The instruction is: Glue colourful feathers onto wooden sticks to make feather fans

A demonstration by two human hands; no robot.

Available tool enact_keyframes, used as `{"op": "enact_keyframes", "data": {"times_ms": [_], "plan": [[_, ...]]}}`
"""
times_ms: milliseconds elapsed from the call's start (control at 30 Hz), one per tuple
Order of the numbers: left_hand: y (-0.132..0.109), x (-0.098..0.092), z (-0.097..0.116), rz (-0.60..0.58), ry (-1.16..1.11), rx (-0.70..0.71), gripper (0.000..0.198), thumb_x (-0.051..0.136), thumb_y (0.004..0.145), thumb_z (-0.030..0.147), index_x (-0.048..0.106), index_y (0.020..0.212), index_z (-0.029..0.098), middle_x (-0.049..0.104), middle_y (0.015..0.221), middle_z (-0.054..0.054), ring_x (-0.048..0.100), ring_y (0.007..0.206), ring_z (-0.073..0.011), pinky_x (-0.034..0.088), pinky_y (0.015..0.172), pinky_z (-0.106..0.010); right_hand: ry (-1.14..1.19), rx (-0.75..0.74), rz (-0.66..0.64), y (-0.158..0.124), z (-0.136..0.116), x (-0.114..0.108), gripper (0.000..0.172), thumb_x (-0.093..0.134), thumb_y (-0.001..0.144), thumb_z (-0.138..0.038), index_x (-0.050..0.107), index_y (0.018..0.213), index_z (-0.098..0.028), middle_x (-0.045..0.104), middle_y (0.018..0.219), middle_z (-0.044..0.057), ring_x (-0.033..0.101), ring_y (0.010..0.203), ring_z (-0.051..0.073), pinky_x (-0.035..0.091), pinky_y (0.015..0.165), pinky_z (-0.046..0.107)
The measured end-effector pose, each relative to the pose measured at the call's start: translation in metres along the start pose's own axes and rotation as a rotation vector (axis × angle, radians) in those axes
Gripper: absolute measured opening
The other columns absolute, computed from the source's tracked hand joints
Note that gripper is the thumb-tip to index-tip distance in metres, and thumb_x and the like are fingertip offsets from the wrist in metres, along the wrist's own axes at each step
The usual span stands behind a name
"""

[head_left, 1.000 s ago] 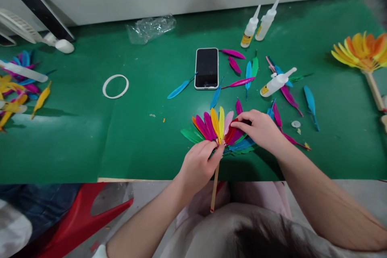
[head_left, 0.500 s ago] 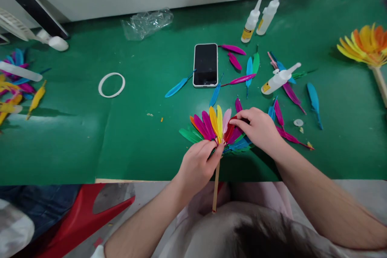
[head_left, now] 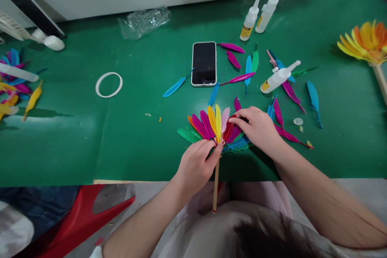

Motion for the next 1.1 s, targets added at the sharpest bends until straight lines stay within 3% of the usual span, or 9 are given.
{"op": "enact_keyframes", "data": {"times_ms": [1100], "plan": [[-0.0009, 0.0012, -0.0002, 0.071, 0.023, 0.046, 0.024, 0.046, 0.089, 0.017, 0.059, 0.109, 0.014, 0.062, 0.088, -0.006, 0.056, 0.078, -0.0166, 0.045, 0.068, -0.028, -0.035, -0.004, 0.102, 0.0012, 0.0035, 0.0036, 0.027, 0.055, 0.082, -0.037, 0.053, 0.062, -0.019, 0.053, 0.058, -0.001, 0.049, 0.065, 0.015, 0.030, 0.055, 0.024]]}}
Point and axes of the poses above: each hand's wrist, its own y-axis towards the middle knuckle, its own x-axis out of the palm, z = x × y, the point moved 3 cm from there along y, towards the middle knuckle
